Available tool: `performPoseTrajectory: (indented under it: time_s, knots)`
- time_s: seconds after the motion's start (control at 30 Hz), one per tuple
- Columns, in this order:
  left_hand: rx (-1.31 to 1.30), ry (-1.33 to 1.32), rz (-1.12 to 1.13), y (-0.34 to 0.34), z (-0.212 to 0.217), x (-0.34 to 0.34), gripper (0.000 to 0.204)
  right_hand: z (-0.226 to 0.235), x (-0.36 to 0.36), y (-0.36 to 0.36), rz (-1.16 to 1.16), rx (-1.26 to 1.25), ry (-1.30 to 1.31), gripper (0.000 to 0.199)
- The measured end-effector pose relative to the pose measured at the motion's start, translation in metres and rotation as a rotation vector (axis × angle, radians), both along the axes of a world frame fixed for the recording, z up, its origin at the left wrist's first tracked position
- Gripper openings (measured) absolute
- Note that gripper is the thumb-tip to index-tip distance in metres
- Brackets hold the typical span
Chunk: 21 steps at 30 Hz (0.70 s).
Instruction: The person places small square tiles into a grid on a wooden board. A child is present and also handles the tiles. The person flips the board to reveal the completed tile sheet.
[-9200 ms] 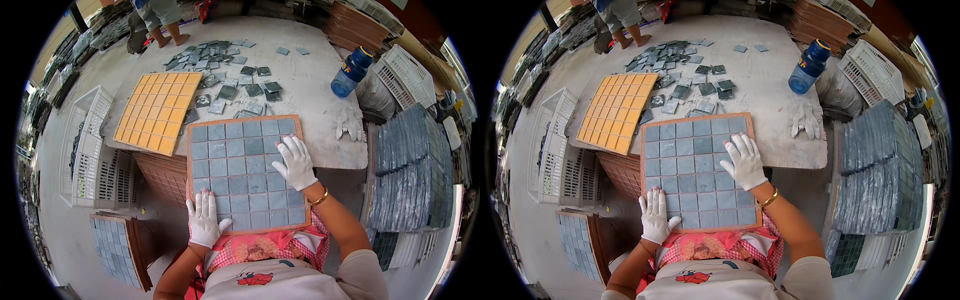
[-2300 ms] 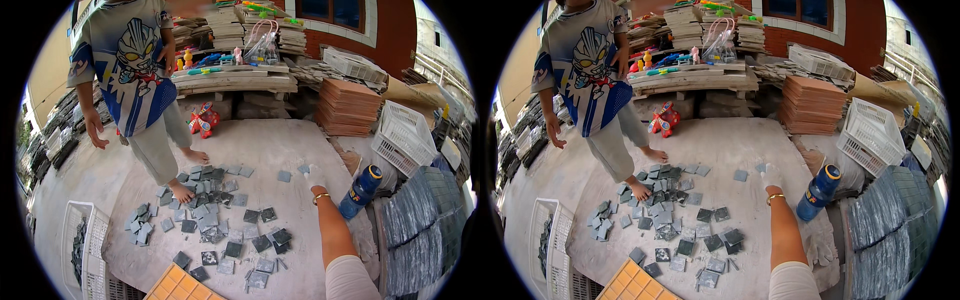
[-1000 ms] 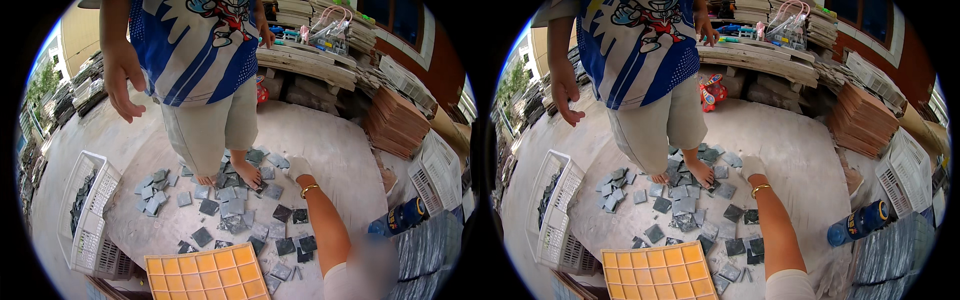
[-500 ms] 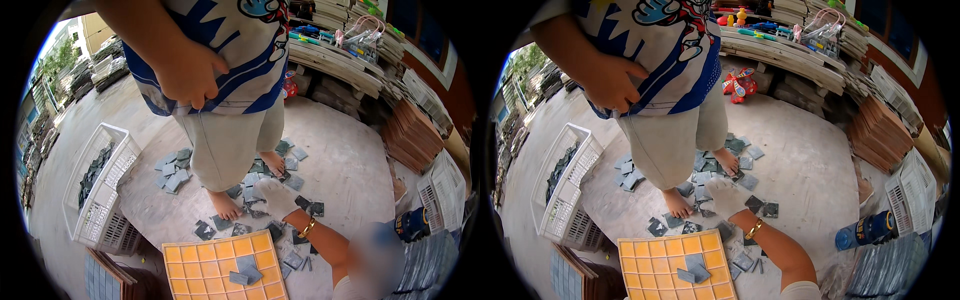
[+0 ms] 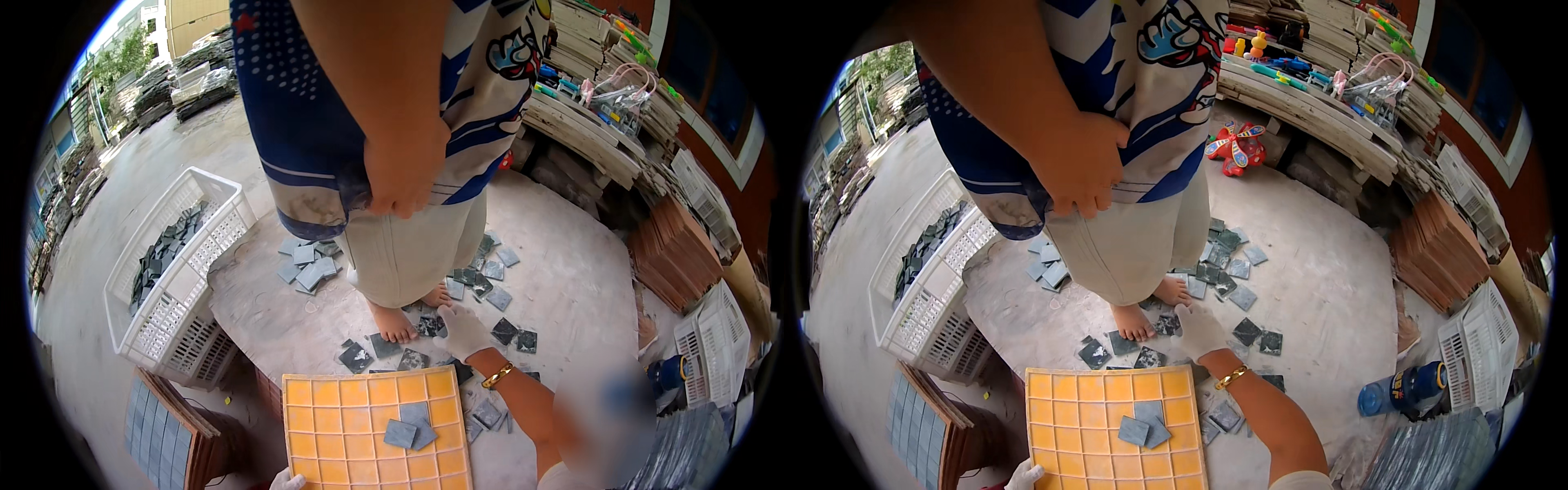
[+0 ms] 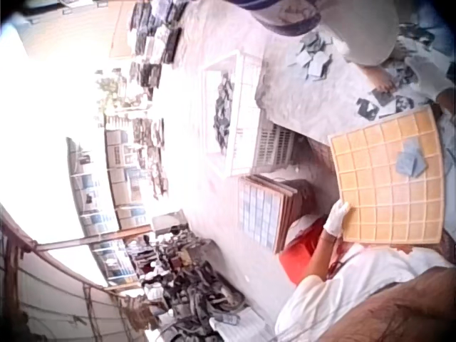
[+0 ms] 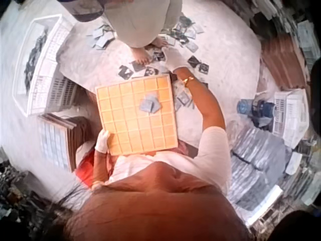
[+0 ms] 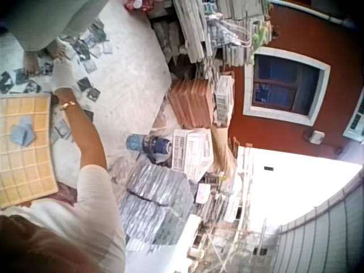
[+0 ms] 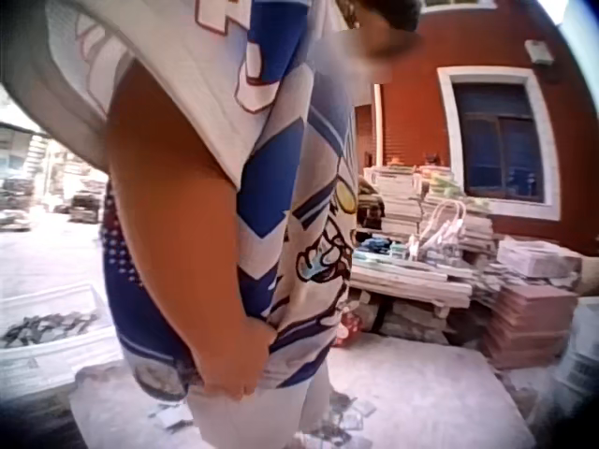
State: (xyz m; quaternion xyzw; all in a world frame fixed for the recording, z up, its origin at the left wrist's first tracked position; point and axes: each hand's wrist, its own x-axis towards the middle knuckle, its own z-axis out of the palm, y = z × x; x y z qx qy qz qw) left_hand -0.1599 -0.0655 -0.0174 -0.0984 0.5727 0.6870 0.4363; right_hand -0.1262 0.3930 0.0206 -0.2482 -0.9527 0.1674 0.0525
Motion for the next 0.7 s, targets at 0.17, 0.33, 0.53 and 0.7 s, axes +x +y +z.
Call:
performPoseTrajectory:
  time_s: [0.17, 0.33, 0.53, 0.7]
  knots:
    - [-0.032, 0.230, 0.023, 0.010, 0.019, -0.009, 0.040, 0.050, 0.013, -0.022, 0.079, -0.315, -0.101, 0.051]
    - [-0.614, 1.015, 0.059, 0.020, -0.002, -0.048, 0.035, 0.056, 0.017, -0.058, 0.312, -0.149, 0.072, 0.043]
    - [-0.662, 1.687, -0.282, 0.123, 0.042, -0.070, 0.043, 0.002, -0.041, -0.107, 0.263, 0.334, 0.023, 0.016]
    - [-0.458, 1.799, -0.340, 0.161, 0.025, -0.089, 0.026, 0.016, -0.052, -0.104, 0.342, 0.457, -0.109, 0.012]
